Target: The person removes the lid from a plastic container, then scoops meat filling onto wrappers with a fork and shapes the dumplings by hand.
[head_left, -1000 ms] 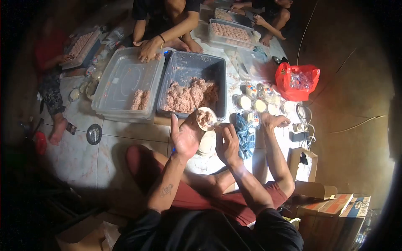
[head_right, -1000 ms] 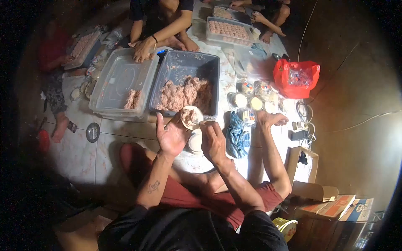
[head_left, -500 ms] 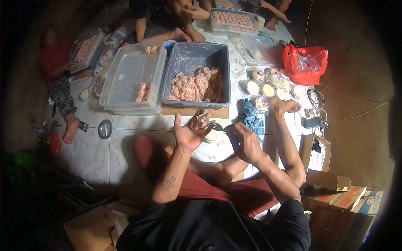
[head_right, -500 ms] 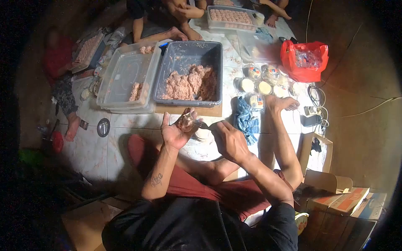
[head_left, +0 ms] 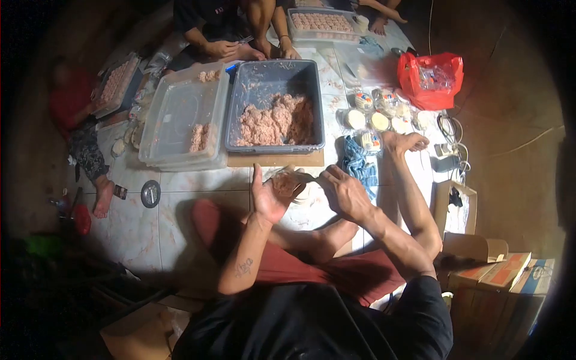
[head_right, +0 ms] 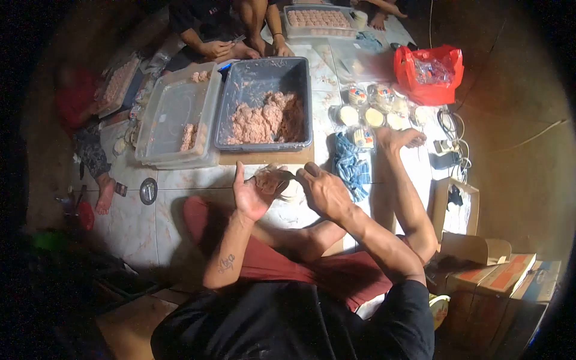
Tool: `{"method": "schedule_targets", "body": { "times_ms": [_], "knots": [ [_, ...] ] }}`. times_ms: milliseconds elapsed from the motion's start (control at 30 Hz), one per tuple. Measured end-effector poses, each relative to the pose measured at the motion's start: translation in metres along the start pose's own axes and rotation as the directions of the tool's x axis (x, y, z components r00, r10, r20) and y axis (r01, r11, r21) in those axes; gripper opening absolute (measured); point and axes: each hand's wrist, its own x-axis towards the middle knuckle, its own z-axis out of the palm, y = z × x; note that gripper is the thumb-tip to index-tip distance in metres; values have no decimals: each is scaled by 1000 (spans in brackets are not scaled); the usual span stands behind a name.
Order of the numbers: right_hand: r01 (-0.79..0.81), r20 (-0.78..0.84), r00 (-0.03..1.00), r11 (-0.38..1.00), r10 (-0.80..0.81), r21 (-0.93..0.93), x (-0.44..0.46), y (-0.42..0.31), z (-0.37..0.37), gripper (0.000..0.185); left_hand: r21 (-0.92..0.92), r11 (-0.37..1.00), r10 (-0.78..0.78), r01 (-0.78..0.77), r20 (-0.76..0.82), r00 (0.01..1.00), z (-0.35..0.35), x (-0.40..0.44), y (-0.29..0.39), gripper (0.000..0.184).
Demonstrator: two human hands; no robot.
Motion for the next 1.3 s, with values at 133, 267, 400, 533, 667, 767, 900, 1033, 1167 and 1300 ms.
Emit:
{"method": "schedule_targets", "body": {
  "times_ms": [133,267,400,533,667,767,900,1033,1167,1300],
  "knots": [
    [-60,-30,997,961,71,269,-18,-14,41,17,5,996,92,-93,-174,981,9,2,-17,90],
    [-227,-18,969,919,245,322,-32,-31,40,15,53,988,152,-145,-176,973,-4,2,-21,82],
    [-268,14,961,924,275,272,-41,-18,32,12,136,987,107,-89,-130,986,-14,8,-19,79],
    [-442,1,827,648,563,620,-31,-13,38,25,405,912,137,-62,-159,978,-2,-3,-22,79],
    [-398,275,844,193,461,897,-16,-18,31,32,488,867,-130,105,18,991,62,-34,1,77],
    [-377,325,872,79,365,923,-8,-47,-11,33,894,342,-175,-291,364,915,48,-21,10,39],
    [-221,16,920,483,393,847,-12,-37,7,35,803,-259,32,-536,562,827,36,-15,-10,16],
    [-383,108,792,352,600,854,-46,-8,42,26,866,-291,351,-406,491,797,33,-13,-13,18],
    [-387,246,774,127,584,913,-73,-25,61,22,932,-18,374,-361,341,862,30,-3,-14,28],
    [-307,-92,863,659,497,687,-64,-26,46,23,858,-297,213,-419,488,847,33,-6,-21,48]
  ]
}}
